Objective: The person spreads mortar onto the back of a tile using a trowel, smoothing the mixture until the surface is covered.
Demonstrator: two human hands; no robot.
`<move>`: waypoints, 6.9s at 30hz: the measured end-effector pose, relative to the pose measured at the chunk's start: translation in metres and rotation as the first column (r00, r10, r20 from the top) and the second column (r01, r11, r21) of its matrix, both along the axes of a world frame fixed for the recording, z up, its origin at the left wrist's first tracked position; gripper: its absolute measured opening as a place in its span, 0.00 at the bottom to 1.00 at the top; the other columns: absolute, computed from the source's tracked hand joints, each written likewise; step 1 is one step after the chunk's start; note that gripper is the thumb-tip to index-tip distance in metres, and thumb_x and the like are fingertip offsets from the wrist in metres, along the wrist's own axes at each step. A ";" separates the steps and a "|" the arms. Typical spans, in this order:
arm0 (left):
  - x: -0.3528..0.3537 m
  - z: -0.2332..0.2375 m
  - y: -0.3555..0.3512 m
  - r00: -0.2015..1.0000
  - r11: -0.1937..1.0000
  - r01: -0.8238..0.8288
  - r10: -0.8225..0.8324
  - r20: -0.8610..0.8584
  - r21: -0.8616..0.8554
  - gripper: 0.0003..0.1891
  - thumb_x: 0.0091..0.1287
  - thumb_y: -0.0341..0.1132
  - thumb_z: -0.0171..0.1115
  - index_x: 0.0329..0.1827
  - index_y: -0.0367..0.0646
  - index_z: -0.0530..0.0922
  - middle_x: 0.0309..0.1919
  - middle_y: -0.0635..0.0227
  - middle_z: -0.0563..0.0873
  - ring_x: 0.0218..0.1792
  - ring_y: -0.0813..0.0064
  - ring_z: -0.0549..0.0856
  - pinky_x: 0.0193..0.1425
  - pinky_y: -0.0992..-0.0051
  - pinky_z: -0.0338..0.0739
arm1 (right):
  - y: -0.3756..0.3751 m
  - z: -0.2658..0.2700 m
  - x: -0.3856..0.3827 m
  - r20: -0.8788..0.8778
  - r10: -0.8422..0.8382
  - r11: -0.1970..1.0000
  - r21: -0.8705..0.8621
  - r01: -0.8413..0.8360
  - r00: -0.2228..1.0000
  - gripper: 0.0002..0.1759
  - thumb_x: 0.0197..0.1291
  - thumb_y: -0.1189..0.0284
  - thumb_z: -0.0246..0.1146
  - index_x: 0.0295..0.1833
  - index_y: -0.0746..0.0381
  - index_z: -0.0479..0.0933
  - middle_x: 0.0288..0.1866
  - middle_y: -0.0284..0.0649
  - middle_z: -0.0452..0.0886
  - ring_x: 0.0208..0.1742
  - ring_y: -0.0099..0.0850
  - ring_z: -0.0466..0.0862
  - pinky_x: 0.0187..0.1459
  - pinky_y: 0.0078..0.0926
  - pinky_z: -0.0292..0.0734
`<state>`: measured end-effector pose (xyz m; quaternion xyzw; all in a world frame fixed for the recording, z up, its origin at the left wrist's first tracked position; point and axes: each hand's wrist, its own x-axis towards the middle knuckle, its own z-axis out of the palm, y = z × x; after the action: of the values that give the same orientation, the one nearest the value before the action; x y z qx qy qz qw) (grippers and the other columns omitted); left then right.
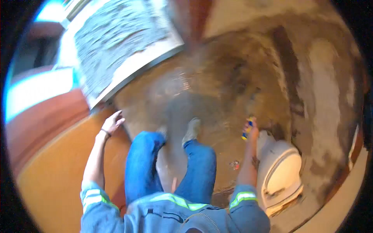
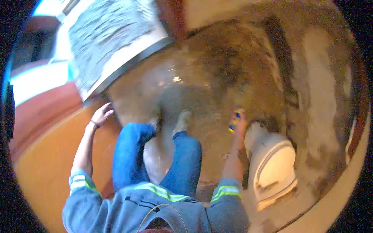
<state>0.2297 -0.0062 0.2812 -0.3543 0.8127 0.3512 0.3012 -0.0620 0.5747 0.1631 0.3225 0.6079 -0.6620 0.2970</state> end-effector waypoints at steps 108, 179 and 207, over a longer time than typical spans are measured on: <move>0.097 -0.109 -0.201 0.710 0.730 -0.684 0.668 -0.224 0.007 0.33 0.60 0.30 0.64 0.71 0.49 0.66 0.35 0.69 0.85 0.23 0.81 0.75 0.25 0.76 0.70 | -0.473 0.154 0.109 0.190 0.735 0.677 -0.146 -0.721 0.651 0.24 0.72 0.52 0.49 0.47 0.63 0.76 0.20 0.32 0.74 0.14 0.20 0.71 0.17 0.18 0.67; 0.082 -0.065 -0.193 0.285 0.315 -0.789 0.948 -0.139 0.528 0.33 0.63 0.16 0.49 0.74 0.37 0.58 0.68 0.65 0.71 0.66 0.77 0.71 0.69 0.80 0.61 | -0.558 0.181 0.112 0.222 0.902 -0.383 0.806 -0.452 -0.369 0.18 0.67 0.53 0.53 0.45 0.56 0.78 0.33 0.49 0.84 0.36 0.49 0.84 0.37 0.48 0.79; 0.095 -0.096 -0.192 0.398 0.368 -0.853 0.917 0.007 0.370 0.32 0.69 0.24 0.48 0.76 0.64 0.58 0.58 0.74 0.78 0.53 0.72 0.79 0.43 0.66 0.80 | -0.477 0.203 -0.005 0.202 0.718 0.499 0.516 -0.696 0.666 0.24 0.69 0.54 0.51 0.35 0.64 0.76 0.19 0.35 0.76 0.19 0.31 0.77 0.30 0.36 0.74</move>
<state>0.3250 -0.1987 0.1856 -0.6459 0.4503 0.6156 0.0327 -0.0668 0.0979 0.3657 0.1039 0.8550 -0.2824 0.4224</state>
